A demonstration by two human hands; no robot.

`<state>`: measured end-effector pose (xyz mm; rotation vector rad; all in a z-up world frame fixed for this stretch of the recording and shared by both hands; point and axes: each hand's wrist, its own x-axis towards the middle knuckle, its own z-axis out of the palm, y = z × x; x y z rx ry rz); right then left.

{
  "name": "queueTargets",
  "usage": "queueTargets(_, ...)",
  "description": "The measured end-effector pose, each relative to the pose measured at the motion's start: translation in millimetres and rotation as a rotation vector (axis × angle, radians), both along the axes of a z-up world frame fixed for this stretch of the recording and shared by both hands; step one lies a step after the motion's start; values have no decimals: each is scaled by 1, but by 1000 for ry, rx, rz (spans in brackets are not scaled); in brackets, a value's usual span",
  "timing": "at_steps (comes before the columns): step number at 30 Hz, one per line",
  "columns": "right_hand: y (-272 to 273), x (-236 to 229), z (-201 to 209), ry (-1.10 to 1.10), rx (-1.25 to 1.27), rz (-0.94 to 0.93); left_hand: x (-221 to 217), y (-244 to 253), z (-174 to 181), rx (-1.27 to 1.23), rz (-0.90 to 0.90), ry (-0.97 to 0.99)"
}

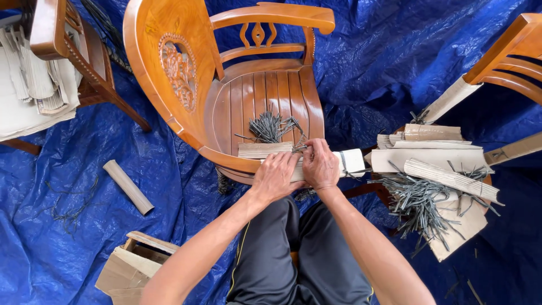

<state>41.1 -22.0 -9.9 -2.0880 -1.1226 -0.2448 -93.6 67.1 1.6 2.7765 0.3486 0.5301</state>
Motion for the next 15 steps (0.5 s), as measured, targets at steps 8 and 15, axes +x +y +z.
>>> queueTargets(8, -5, 5, -1, 11, 31, 80, 6, -6, -4, -4, 30, 26)
queueTargets(15, -10, 11, 5, 8, 38, 143, 10, -8, 5, 53, 29, 21)
